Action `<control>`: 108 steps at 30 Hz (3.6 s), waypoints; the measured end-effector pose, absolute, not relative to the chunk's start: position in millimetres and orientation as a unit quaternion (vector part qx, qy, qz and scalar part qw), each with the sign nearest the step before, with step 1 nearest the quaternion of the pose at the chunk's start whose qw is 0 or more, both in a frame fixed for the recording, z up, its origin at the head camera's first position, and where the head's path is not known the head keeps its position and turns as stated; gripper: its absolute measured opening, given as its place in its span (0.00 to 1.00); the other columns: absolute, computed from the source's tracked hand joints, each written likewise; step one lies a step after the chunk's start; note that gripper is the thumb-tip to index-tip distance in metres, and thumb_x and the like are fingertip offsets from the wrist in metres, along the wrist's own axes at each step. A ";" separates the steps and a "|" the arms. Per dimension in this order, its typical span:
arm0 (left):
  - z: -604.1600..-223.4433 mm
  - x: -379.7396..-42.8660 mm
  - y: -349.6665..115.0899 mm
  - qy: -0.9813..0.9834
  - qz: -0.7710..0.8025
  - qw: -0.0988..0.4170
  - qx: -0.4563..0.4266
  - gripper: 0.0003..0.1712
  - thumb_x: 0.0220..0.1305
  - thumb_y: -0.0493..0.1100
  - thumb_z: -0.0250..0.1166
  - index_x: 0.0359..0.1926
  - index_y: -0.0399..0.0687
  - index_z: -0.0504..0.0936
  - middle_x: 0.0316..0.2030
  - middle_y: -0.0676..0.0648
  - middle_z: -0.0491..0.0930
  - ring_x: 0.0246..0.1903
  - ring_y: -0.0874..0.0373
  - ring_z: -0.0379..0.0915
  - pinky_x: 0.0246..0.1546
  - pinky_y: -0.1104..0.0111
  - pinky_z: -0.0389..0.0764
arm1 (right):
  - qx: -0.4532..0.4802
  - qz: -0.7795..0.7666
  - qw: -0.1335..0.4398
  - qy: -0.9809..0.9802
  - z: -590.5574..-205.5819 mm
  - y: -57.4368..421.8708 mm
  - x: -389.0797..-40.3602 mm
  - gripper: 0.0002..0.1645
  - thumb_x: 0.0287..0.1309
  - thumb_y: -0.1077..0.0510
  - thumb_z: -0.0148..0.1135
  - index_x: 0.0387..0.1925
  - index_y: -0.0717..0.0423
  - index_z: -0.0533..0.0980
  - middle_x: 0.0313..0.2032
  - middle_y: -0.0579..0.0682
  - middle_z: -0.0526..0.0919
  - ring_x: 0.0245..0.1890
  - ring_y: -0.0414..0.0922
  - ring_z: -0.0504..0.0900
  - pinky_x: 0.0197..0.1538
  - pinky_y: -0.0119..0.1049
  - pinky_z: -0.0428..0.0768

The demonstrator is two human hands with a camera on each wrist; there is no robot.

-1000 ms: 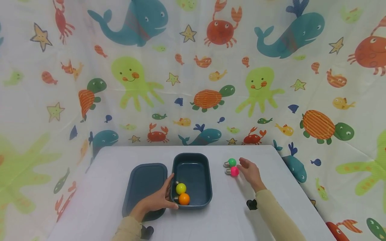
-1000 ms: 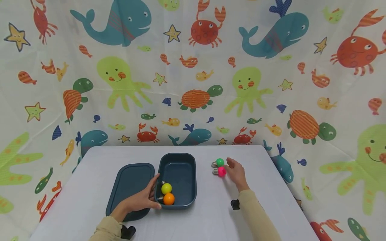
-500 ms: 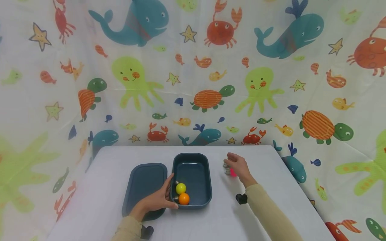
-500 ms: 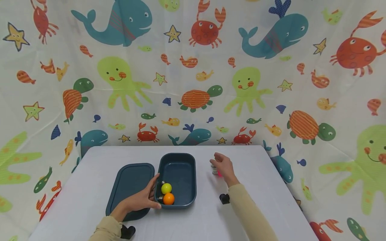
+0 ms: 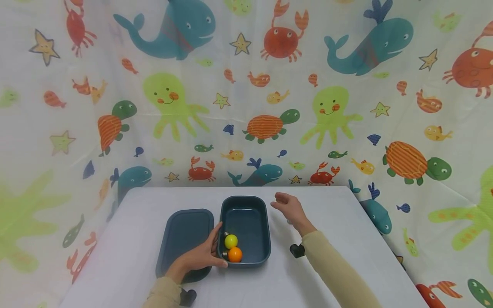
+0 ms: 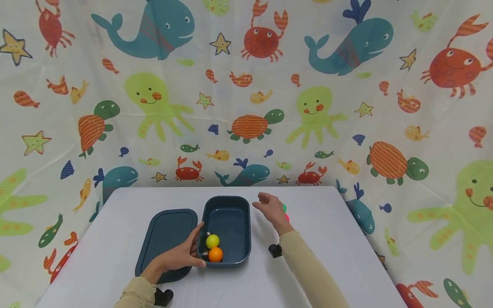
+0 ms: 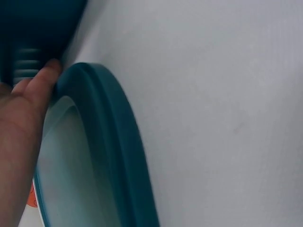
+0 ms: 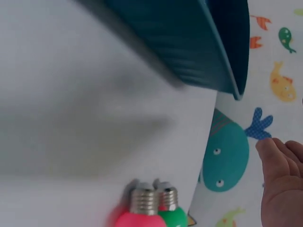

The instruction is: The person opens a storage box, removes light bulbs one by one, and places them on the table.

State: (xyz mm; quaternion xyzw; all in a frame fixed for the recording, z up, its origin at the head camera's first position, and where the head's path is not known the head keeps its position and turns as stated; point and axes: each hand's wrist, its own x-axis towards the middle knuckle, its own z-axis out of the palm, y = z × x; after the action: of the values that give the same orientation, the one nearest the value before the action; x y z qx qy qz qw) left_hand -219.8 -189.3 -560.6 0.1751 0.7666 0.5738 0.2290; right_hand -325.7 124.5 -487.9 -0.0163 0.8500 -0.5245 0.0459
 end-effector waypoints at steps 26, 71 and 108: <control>-563.0 -217.4 -186.9 0.766 0.575 0.234 0.167 0.70 0.56 0.46 0.74 0.76 0.56 0.25 0.76 0.36 0.28 0.74 0.40 0.36 0.69 0.47 0.52 | -0.095 -0.503 0.103 0.853 -482.8 62.9 -315.3 0.34 0.61 0.50 0.67 0.65 0.57 0.71 0.62 0.55 0.76 0.62 0.54 0.74 0.63 0.52 0.72; -568.1 -216.9 -188.0 0.763 0.577 0.234 0.172 0.67 0.58 0.46 0.73 0.76 0.58 0.25 0.76 0.36 0.29 0.74 0.39 0.38 0.69 0.47 0.52 | -0.117 -0.412 0.181 0.886 -497.8 21.0 -295.7 0.29 0.53 0.46 0.73 0.53 0.57 0.79 0.53 0.55 0.82 0.49 0.52 0.80 0.56 0.54 0.78; -568.7 -216.4 -188.7 0.758 0.582 0.236 0.177 0.66 0.60 0.45 0.71 0.76 0.57 0.25 0.76 0.34 0.31 0.73 0.38 0.43 0.69 0.47 0.55 | -0.147 -0.281 0.236 0.919 -511.6 8.4 -283.7 0.16 0.52 0.48 0.74 0.29 0.58 0.84 0.27 0.48 0.82 0.29 0.47 0.80 0.41 0.40 0.84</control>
State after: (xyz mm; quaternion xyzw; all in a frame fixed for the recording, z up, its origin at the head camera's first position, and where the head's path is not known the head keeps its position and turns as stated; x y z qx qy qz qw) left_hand -216.4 -188.7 -568.7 0.1767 0.7575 0.5823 0.2364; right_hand -283.7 8.4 -511.6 -0.1471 0.9186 -0.2807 0.2361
